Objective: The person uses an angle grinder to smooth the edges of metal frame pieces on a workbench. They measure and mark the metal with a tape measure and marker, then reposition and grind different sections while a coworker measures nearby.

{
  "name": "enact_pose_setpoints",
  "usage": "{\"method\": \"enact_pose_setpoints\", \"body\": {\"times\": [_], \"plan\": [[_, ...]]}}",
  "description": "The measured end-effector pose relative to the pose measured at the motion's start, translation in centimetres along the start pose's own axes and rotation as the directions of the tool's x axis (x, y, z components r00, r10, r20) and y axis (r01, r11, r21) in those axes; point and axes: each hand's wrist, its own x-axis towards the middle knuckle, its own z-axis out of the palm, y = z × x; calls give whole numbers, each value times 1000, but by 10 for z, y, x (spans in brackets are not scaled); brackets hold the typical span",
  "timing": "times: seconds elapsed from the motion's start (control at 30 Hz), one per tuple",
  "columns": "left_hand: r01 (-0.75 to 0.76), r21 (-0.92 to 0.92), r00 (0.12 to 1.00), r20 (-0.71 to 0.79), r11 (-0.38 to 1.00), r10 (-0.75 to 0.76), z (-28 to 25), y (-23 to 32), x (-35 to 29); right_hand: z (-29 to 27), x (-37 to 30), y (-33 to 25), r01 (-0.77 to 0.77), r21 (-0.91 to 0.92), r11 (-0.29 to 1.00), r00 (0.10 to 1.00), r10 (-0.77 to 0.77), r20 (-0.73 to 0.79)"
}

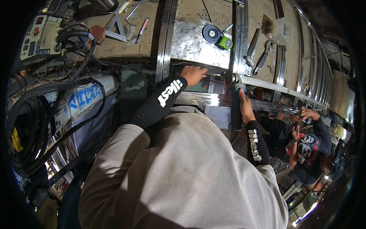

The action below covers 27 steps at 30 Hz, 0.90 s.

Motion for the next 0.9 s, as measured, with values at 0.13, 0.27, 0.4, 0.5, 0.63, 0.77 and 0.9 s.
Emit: {"method": "enact_pose_setpoints", "body": {"times": [0.13,0.27,0.4,0.5,0.63,0.77,0.9], "plan": [[-1,-15,1000,-8,1000,1,0,0,0,2,-6,7,43,69,997,999,-44,12],[-21,-12,999,-27,1000,21,2,-1,0,2,-8,3,24,50,998,1000,-24,-2],[-27,-12,999,-30,1000,26,3,-3,0,5,-3,-4,66,10,998,995,-65,-80],[-28,-18,999,-47,999,27,3,-3,-1,7,5,-9,109,37,993,990,-106,-90],[-19,-8,999,-30,1000,18,1,-2,-1,7,8,-12,117,-12,993,988,-117,-99],[-14,-3,1000,-22,1000,14,0,-2,0,7,3,-10,107,14,994,990,-105,-96],[-7,-8,1000,-16,1000,7,0,-1,0,3,-2,-4,-4,-2,1000,1000,4,-31]]}}
